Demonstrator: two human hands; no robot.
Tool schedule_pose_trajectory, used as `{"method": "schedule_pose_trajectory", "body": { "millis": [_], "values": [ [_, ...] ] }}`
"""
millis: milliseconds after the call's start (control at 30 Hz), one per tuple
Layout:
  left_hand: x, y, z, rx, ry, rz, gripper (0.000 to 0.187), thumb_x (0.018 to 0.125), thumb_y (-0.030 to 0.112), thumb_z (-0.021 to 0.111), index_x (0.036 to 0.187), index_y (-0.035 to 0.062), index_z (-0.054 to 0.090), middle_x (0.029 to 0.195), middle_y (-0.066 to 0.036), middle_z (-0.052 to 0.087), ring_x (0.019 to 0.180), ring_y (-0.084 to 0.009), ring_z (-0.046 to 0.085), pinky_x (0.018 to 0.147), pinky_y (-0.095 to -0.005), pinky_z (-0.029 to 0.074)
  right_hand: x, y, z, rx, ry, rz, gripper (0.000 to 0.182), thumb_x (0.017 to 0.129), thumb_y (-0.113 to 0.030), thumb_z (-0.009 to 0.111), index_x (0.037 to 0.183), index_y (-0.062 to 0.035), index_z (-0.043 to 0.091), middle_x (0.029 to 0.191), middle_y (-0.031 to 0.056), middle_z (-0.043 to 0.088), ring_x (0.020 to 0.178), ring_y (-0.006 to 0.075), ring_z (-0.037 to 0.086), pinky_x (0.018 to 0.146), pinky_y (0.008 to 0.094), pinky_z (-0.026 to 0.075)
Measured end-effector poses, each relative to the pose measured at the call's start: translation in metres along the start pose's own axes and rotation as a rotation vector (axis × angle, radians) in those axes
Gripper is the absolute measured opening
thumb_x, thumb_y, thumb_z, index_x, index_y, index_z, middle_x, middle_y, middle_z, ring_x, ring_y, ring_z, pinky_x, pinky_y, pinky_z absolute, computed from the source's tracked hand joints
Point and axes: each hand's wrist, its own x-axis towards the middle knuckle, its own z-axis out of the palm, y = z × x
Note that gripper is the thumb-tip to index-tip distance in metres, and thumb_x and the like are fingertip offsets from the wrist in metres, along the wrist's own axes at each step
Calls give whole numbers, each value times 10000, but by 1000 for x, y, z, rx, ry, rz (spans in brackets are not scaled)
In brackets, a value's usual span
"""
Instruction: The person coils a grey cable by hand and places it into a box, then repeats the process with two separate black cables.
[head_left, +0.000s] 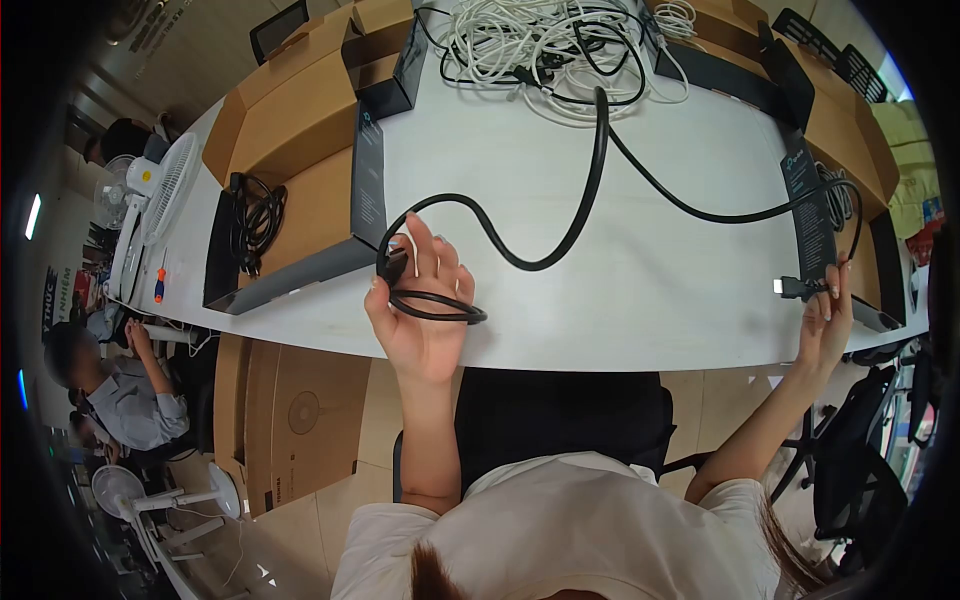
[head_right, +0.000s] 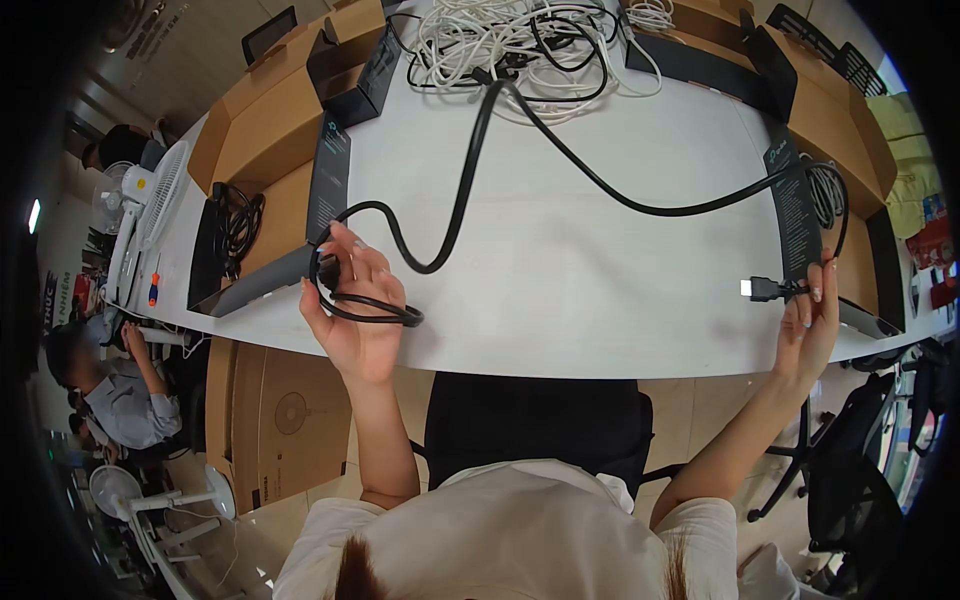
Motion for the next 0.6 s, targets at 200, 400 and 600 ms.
{"method": "schedule_pose_trajectory", "body": {
  "millis": [200, 400, 600],
  "values": [
    [-5, -6, 2, 347, 158, 25, 569, 874, 155, 496, 1412, 129, 311, 1219, 2, 543, 728, -74, 480, 779, -306, 438, 2, -5, -19, 88, 8, -35, 263, 1002, -138, 374, 1190, 38, 429, 737, 14, 384, 420, 25, 286, 338, 155, 263],
    [5, -15, 5, 465, 197, -38, 576, 882, 220, 484, 1407, 63, 305, 1091, -36, 588, 750, -100, 517, 813, -320, 434, -5, 16, 19, -246, 151, -220, 251, 980, -148, 439, 1158, 26, 471, 709, 17, 431, 440, 35, 318, 352, 162, 273],
    [21, -20, 9, 363, 110, -175, 819, 731, 306, 493, 1434, 13, 193, 1289, -141, 466, 1147, -262, 450, 1066, -447, 280, -17, 45, 49, -420, 135, -190, 177, 978, -155, 426, 1032, -11, 514, 688, 29, 466, 435, 43, 371, 367, 156, 293]
  ]
}}
